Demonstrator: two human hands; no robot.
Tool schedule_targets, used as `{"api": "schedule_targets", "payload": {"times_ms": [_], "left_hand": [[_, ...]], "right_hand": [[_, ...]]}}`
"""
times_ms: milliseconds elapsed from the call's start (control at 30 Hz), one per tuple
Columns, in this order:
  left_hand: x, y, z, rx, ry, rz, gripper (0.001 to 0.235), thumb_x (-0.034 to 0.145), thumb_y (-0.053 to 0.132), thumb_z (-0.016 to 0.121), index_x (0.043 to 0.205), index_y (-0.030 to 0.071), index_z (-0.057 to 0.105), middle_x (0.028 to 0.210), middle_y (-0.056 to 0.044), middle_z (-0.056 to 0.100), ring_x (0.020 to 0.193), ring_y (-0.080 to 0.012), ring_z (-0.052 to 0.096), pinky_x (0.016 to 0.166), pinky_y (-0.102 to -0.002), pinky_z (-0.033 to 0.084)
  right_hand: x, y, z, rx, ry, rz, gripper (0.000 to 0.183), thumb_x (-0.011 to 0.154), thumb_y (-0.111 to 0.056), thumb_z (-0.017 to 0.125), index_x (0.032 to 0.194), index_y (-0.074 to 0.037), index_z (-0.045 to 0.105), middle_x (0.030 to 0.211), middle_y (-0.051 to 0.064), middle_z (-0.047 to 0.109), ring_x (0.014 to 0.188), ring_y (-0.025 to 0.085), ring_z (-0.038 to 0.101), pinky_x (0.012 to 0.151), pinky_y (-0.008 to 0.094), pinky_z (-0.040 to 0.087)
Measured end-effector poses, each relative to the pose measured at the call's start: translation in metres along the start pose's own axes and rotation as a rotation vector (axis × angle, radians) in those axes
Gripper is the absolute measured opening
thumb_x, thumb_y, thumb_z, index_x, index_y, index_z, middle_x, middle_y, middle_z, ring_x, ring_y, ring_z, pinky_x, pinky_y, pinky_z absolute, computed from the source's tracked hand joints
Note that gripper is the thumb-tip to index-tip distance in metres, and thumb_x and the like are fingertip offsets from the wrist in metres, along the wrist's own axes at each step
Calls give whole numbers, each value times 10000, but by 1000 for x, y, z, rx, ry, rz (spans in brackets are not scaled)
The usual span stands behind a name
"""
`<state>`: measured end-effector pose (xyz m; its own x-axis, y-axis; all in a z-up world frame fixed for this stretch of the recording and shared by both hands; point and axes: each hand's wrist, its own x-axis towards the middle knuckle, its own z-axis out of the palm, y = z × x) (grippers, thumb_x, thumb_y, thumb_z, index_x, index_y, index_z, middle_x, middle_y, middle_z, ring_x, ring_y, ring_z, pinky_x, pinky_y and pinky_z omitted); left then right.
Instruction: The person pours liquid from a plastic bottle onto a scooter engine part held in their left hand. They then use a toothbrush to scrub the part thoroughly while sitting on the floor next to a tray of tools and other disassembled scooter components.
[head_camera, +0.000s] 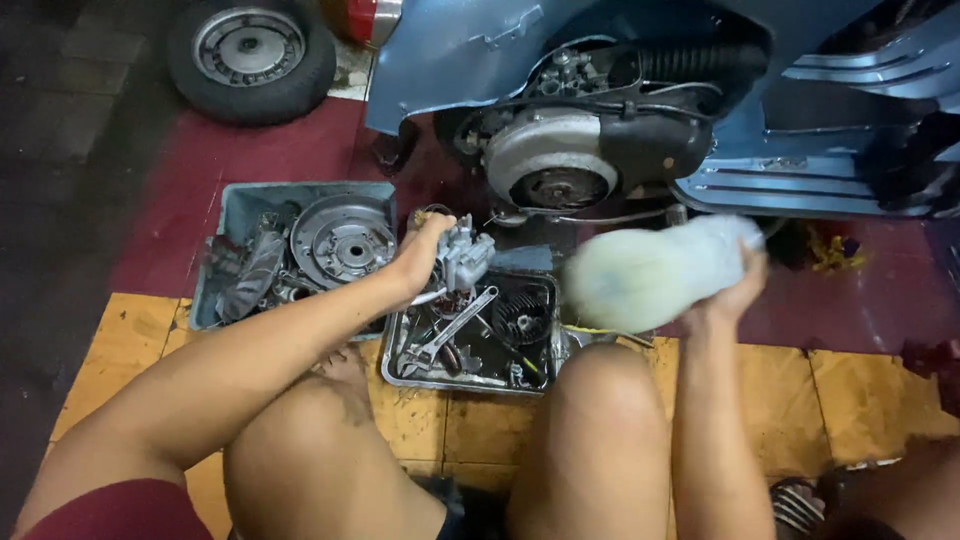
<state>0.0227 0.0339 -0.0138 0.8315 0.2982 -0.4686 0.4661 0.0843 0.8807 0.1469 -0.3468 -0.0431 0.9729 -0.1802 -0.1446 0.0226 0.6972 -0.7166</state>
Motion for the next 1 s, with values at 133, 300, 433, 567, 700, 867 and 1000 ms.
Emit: {"api": "schedule_targets", "payload": {"times_ms": [133, 300, 433, 567, 700, 867, 1000], "left_hand": [[-8, 10, -2, -120, -44, -60, 388, 868, 479, 463, 827, 122, 608, 760, -85, 684, 742, -237, 648, 847, -363, 463], [-2, 7, 1, -178, -56, -14, 311, 884, 436, 481, 766, 156, 543, 698, -35, 602, 679, -203, 591, 765, -351, 486], [1, 9, 5, -225, -55, -4, 294, 881, 417, 512, 759, 154, 557, 706, -49, 634, 611, -202, 617, 603, -343, 514], [-5, 15, 3, -73, -91, 2, 320, 894, 464, 465, 784, 165, 500, 784, -48, 622, 740, -201, 614, 723, -358, 478], [1, 11, 1, 10, -101, 99, 318, 891, 483, 451, 769, 219, 322, 831, 23, 425, 845, -140, 415, 825, -354, 328], [28, -11, 5, 126, -175, 9, 857, 829, 711, 491, 1443, 113, 484, 1508, -181, 438, 1450, -377, 356, 1192, -504, 259], [-27, 29, 3, 310, -212, 22, 656, 833, 664, 528, 1283, 187, 529, 1385, -174, 517, 1393, -400, 405, 1158, -528, 295]], "right_hand": [[-5, -1, 13, -99, -49, -178, 312, 902, -284, 588, 1148, -101, 645, 1067, 131, 698, 993, 288, 676, 913, 409, 568], [-23, -47, 61, -421, -164, -786, 555, 974, -35, 683, 1428, -165, 391, 1179, 124, 510, 984, 223, 517, 874, 367, 498], [-78, -100, 162, -713, -868, -1264, 636, 956, -69, 648, 1463, -171, 278, 1434, 60, 270, 928, 578, 572, 801, 586, 493], [-78, -101, 152, -734, -642, -957, 483, 994, -217, 781, 1338, 43, 564, 1276, 210, 607, 1016, 296, 591, 838, 420, 523], [6, -38, 56, -898, -87, -528, 771, 1078, -251, 791, 1594, -158, 226, 1571, 146, 491, 1361, 281, 635, 1062, 425, 600], [-28, 12, 56, -1178, -376, -733, 439, 968, -37, 773, 1287, 47, 483, 1143, 286, 555, 1094, 361, 508, 1003, 568, 391], [-48, -8, 89, -1242, -438, -925, 489, 950, -69, 834, 1296, 22, 501, 1102, 283, 598, 1044, 365, 582, 970, 547, 438]]}}
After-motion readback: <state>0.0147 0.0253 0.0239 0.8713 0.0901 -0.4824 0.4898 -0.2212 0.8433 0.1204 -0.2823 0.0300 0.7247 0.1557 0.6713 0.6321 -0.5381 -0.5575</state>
